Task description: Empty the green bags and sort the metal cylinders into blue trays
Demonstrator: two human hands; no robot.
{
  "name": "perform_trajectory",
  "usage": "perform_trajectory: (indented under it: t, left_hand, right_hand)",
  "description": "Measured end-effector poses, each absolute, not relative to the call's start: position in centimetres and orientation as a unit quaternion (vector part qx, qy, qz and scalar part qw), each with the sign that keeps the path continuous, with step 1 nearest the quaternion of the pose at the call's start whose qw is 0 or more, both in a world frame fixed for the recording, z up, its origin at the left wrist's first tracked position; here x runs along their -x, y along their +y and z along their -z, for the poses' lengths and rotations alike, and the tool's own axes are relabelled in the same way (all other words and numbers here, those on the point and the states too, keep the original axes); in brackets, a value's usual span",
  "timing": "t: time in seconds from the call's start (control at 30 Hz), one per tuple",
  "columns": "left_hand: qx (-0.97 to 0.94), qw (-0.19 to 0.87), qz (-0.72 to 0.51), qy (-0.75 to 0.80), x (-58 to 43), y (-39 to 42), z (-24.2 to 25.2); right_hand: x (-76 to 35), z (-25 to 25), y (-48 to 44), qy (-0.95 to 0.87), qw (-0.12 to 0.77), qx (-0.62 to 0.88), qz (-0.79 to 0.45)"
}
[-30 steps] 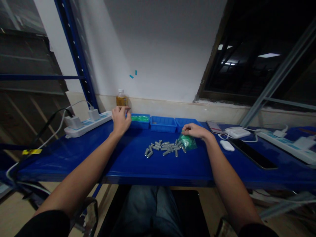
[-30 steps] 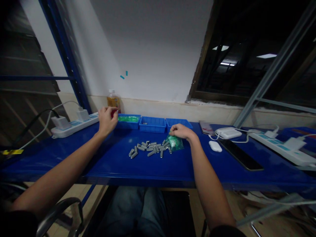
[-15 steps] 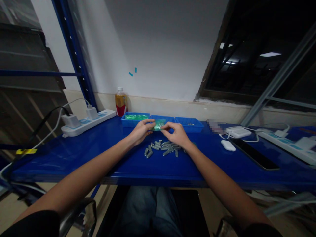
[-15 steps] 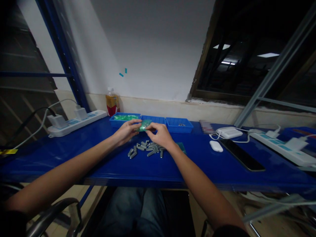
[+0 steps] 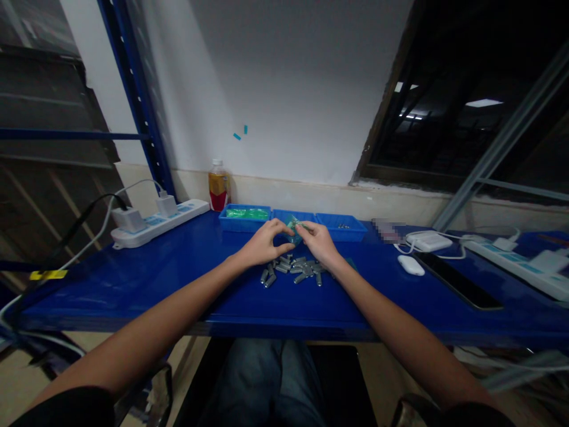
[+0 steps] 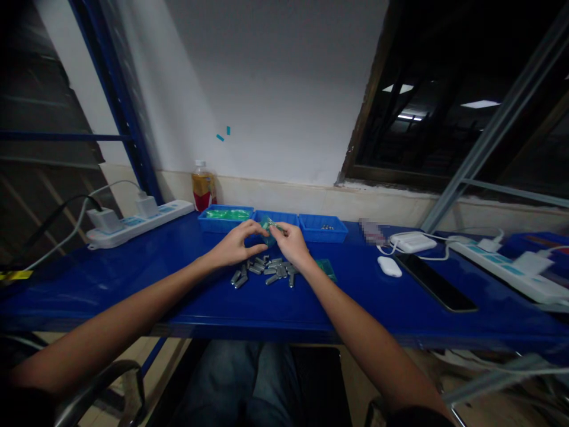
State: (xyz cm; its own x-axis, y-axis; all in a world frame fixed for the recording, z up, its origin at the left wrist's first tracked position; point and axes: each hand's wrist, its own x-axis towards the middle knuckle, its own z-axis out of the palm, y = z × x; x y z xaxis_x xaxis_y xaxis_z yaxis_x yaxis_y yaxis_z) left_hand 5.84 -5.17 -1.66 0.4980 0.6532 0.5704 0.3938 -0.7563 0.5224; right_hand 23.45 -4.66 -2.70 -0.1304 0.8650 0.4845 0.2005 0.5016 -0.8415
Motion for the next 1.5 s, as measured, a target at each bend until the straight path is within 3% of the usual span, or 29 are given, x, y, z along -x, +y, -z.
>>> perform_trajectory:
  t: [0.13, 0.23, 0.43, 0.77, 0.97, 1.07, 1.2, 1.27, 1.33, 1.4, 1.5]
  left_hand:
    - [-0.706, 0.412, -0.425, 0.388, -5.8, -4.5, 1.5]
    - [-0.617, 0.524, -0.43, 0.401, -5.6, -4.2, 1.3]
    - [-0.568, 0.607, -0.405, 0.38, -5.6, -4.4, 1.3]
    - [-0.564, 0.612, -0.391, 0.392, -5.9, -4.2, 1.8]
    - [-0.571, 0.599, -0.386, 0.408, -5.9, -4.3, 1.9]
    - [-0.607, 0.543, -0.419, 0.401, -5.6, -3.9, 1.9]
    - [-0.724, 0.267, -0.502, 0.391, -5.3, -4.0, 1.8]
    - [-0.784, 0.118, -0.495, 0.355, -5.3, -4.5, 1.8]
    - [-0.836, 0.047, -0.451, 0.309, -5.6, -5.2, 1.7]
    - [-0.867, 0.045, -0.406, 0.285, -6.0, -5.8, 1.7]
    - [-0.858, 0.134, -0.386, 0.31, -6.4, -5.9, 1.6]
  right_hand:
    - [-23.5, 2.5, -5.4, -0.765, 0.501, 0.377, -0.152]
    - [-23.4, 2.4, -5.9, -0.811, 0.447, 0.374, -0.054]
    - [-23.4, 2.4, -6.1, -0.842, 0.413, 0.349, 0.012]
    - [-23.5, 2.5, -6.1, -0.858, 0.376, 0.341, 0.081]
    - [-23.9, 2.2, -6.1, -0.871, 0.343, 0.343, 0.075]
    - [-23.7, 2.1, -6.1, -0.854, 0.358, 0.376, 0.033]
    - [-23.2, 2.0, -6.0, -0.788, 0.442, 0.42, -0.088]
    - [-23.0, 2.1, -5.7, -0.737, 0.472, 0.432, -0.217]
    - [-23.1, 2.3, -5.3, -0.686, 0.479, 0.434, -0.333]
    - [-23.2, 2.6, -4.8, -0.655, 0.493, 0.436, -0.37]
    - [-23.5, 2.9, -4.5, -0.675, 0.529, 0.444, -0.26]
